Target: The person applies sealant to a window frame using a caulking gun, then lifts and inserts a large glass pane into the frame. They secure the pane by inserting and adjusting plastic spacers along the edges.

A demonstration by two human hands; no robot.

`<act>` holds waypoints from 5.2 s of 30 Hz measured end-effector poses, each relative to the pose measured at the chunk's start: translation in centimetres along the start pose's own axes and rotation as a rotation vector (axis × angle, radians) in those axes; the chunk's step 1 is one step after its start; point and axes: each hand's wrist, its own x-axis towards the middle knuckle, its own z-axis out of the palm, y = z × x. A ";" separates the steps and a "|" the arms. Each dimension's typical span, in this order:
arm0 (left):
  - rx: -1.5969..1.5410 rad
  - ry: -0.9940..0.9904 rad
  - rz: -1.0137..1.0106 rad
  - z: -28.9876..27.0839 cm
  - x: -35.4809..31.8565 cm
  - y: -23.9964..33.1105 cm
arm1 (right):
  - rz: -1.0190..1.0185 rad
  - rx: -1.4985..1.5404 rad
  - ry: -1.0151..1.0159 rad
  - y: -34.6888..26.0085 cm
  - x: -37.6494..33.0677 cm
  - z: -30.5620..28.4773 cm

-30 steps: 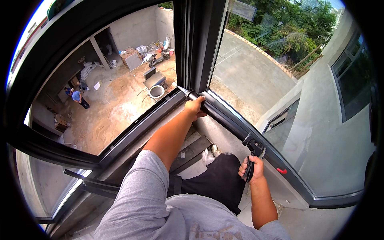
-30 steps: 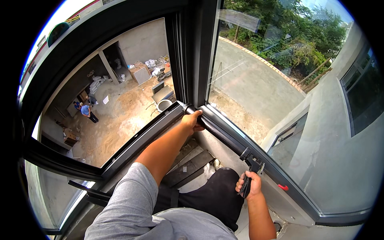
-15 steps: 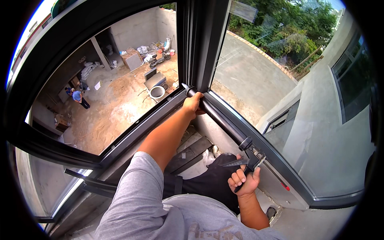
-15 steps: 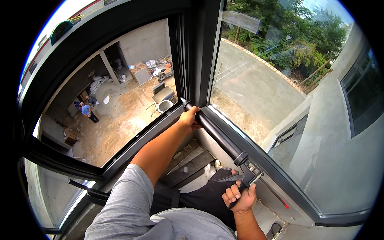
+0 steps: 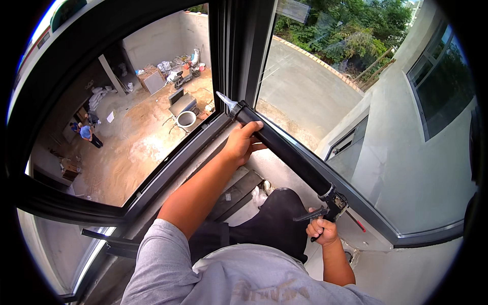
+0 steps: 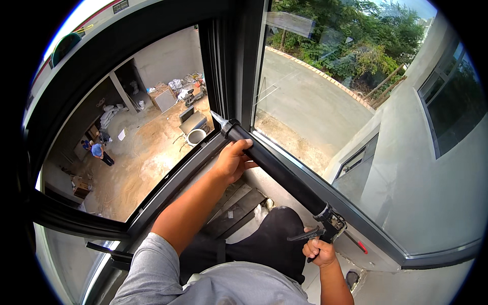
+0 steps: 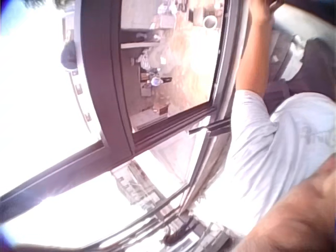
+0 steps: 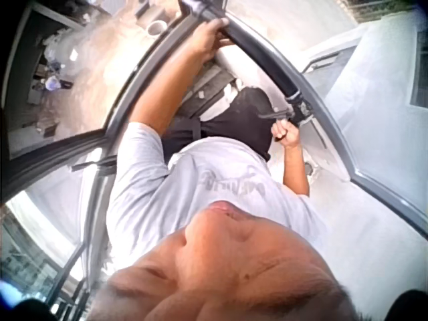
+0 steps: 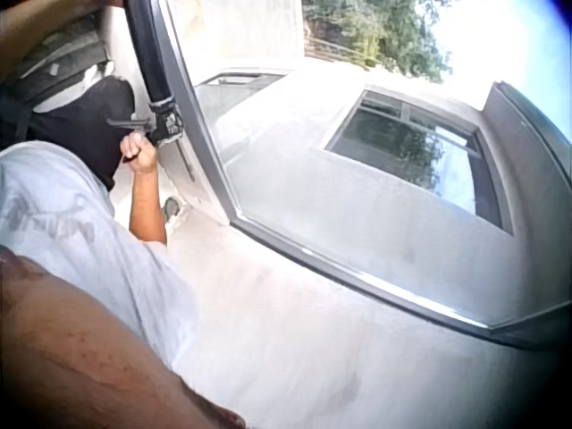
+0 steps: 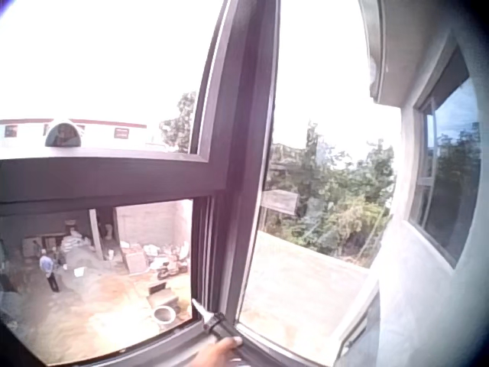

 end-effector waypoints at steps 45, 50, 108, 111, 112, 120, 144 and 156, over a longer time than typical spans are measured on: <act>0.161 -0.014 -0.648 -9.4 -22.7 -10.7 | 0.710 -1.504 1.048 6.4 -14.4 -27.5; 0.220 0.063 -0.656 -9.2 -23.1 -11.0 | 0.885 -1.310 0.969 7.8 -9.3 -27.1; 0.063 1.557 -0.664 15.5 -87.4 -3.9 | 0.892 -1.441 0.268 -17.3 -4.0 28.6; -0.110 1.707 -0.565 23.2 -91.8 -10.0 | 0.849 -1.390 0.375 -16.9 -1.8 26.3; -0.142 1.692 -0.560 24.7 -92.7 -12.0 | 0.835 -1.406 0.357 -16.5 -1.5 25.2; 0.517 1.471 -0.804 32.3 -101.0 -25.4 | 0.024 -2.523 -1.603 0.6 7.0 32.1; -0.906 2.314 -0.333 32.5 -135.9 -31.5 | 0.918 -2.202 -1.433 72.1 -40.7 82.4; -1.478 2.129 0.207 25.1 -143.9 -36.6 | 0.840 -1.665 -2.010 123.8 -77.8 107.9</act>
